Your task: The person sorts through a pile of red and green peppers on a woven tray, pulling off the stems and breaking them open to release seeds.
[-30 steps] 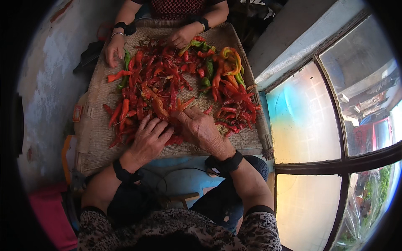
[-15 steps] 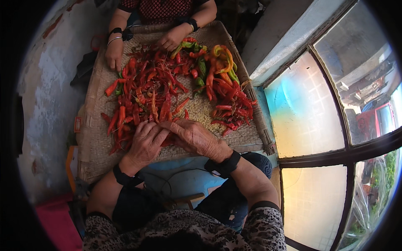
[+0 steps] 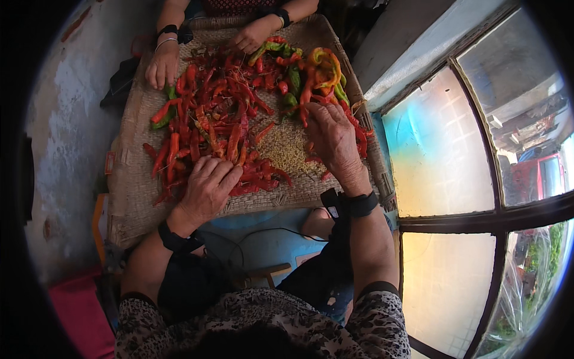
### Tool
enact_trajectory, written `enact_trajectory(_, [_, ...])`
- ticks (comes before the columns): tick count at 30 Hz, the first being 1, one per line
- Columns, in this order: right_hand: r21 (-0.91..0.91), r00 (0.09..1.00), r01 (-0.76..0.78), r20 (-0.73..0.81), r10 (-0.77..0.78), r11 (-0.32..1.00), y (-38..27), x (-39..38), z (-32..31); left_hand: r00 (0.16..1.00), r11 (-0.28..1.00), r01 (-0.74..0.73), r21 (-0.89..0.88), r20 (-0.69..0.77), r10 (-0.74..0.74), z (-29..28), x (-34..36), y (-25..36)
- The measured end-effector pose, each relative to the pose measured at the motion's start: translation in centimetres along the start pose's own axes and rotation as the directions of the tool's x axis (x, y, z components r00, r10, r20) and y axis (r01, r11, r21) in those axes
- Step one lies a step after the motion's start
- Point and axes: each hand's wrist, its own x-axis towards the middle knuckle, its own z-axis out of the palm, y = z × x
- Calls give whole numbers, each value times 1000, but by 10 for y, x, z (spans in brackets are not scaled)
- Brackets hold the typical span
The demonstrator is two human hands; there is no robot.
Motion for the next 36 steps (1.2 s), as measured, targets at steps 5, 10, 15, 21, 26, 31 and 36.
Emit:
enact_trajectory(5, [-271,1000,-26,-10,24,962,5,7,16,1000,1000,-9,6,0,9,2,1,-1])
enact_trajectory(10, [-165,937,144,340,-81,976,-6,-1,75,1000,1000,-11,10,13,11,3,-2,-2])
enact_trajectory(15, [-266,912,241,391,-124,933,-6,-2,93,1000,1000,0,-1,17,0,4,-3,0])
enact_trajectory(21, [-389,927,226,368,-74,893,-17,-5,48,997,1000,19,-4,70,-18,-2,-4,0])
enact_trajectory(26, [-477,976,46,209,62,877,1,-10,9,998,1000,8,12,62,-9,-2,-3,0])
enact_trajectory(31, [-553,968,-175,57,246,815,23,-16,-13,999,1000,1,18,49,-2,0,-4,-1])
enact_trajectory(36, [-110,950,-99,287,127,989,-2,-21,12,997,1000,5,16,77,-6,4,-2,1])
